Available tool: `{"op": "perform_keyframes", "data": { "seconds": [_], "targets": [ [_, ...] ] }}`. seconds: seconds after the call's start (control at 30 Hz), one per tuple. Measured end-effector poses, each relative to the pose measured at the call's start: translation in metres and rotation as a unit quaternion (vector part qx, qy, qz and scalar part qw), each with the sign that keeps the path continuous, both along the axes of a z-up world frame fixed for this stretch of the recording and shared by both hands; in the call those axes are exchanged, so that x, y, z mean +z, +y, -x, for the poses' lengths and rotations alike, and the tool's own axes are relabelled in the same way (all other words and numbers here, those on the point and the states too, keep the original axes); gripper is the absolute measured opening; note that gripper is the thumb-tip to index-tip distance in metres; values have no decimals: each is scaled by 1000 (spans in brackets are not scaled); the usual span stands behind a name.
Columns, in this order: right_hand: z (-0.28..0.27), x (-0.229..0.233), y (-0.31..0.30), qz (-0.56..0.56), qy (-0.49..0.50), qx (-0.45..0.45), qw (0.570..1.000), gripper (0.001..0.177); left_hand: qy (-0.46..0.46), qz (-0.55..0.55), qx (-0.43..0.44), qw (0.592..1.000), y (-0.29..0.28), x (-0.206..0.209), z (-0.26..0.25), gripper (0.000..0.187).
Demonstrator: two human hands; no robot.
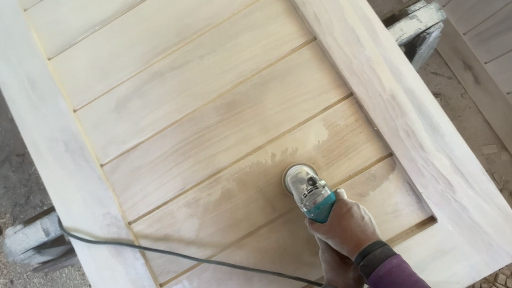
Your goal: Sanding a wooden door using a power sander.
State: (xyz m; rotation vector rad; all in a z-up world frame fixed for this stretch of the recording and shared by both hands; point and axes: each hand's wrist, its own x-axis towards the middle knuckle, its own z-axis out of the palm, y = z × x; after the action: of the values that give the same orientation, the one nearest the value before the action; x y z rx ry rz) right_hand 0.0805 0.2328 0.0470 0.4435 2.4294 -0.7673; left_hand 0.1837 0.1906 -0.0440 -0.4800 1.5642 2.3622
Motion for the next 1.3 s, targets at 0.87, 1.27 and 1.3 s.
{"op": "perform_keyframes", "data": {
  "seconds": [0.87, 1.27, 1.3],
  "targets": [
    [30, -16, 39, 46, 68, -163, 983, 70, 4, -9, -175, 985, -12, 48, 73, 96],
    [9, -9, -57, 43, 41, -75, 995, 73, -2, 48, -84, 995, -93, 50, 34, 92],
    [6, -9, -66, 43, 40, -69, 996, 73, -2, 47, -78, 996, -100, 48, 29, 92]
  ]
}}
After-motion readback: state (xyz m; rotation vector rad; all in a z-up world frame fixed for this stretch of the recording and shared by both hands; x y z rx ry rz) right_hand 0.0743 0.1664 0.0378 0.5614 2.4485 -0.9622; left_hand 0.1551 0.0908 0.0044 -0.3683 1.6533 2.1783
